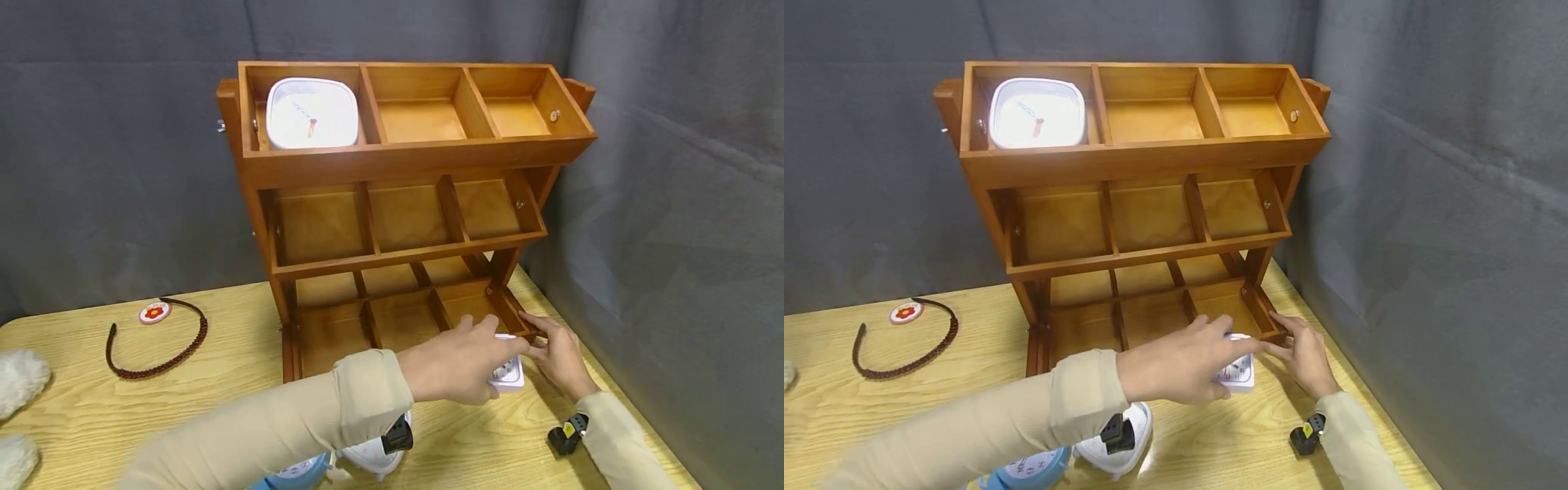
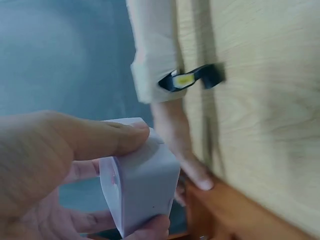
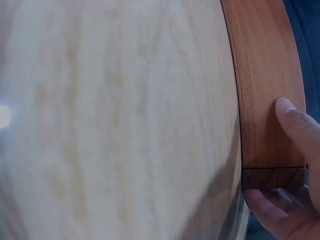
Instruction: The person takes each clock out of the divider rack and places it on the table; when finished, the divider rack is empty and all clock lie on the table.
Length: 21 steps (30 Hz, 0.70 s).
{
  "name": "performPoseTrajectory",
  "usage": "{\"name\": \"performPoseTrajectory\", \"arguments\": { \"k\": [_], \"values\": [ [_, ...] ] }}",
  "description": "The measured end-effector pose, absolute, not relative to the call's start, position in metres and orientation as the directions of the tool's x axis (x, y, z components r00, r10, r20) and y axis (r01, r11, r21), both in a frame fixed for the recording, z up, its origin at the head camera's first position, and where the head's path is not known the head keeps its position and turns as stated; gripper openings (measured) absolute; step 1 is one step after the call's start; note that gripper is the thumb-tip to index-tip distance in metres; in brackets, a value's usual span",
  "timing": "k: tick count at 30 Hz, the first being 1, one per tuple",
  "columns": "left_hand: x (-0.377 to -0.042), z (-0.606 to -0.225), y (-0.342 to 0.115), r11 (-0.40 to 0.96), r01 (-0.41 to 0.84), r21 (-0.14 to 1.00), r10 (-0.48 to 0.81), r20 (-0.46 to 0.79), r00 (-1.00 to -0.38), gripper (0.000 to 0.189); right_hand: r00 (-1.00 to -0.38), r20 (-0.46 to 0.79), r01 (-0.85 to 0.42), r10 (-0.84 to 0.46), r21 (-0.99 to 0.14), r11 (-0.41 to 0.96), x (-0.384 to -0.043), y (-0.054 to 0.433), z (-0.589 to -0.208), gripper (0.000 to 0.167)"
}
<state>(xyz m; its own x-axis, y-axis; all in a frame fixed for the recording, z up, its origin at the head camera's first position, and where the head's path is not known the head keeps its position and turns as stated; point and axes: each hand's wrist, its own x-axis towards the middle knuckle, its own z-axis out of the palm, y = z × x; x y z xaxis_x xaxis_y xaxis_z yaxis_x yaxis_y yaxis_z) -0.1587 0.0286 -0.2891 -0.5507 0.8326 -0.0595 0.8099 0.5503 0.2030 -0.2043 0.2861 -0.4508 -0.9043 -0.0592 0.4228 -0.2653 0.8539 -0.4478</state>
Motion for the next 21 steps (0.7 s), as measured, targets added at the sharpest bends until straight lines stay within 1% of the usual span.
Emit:
{"name": "performPoseTrajectory", "arguments": {
  "k": [7, 10, 15, 21],
  "values": [
    [-0.153, -0.32, 0.027, 0.537, 0.823, 0.187, 0.843, -0.088, -0.531, 0.056, -0.932, 0.363, -0.223, -0.022, -0.522, 0.823, -0.202, 0.286, -0.451, 0.065],
    [-0.152, -0.333, 0.027, 0.561, 0.797, 0.223, 0.827, -0.115, -0.55, 0.057, -0.932, 0.362, -0.218, -0.019, -0.518, 0.827, -0.202, 0.286, -0.451, 0.065],
    [-0.15, -0.354, 0.025, 0.588, 0.761, 0.273, 0.808, -0.152, -0.569, 0.053, -0.934, 0.357, -0.219, -0.023, -0.519, 0.826, -0.202, 0.286, -0.451, 0.065],
    [-0.153, -0.371, 0.024, 0.626, 0.738, 0.253, 0.779, -0.167, -0.604, 0.052, -0.933, 0.359, -0.223, -0.025, -0.521, 0.824, -0.203, 0.285, -0.451, 0.065]
  ]
}}
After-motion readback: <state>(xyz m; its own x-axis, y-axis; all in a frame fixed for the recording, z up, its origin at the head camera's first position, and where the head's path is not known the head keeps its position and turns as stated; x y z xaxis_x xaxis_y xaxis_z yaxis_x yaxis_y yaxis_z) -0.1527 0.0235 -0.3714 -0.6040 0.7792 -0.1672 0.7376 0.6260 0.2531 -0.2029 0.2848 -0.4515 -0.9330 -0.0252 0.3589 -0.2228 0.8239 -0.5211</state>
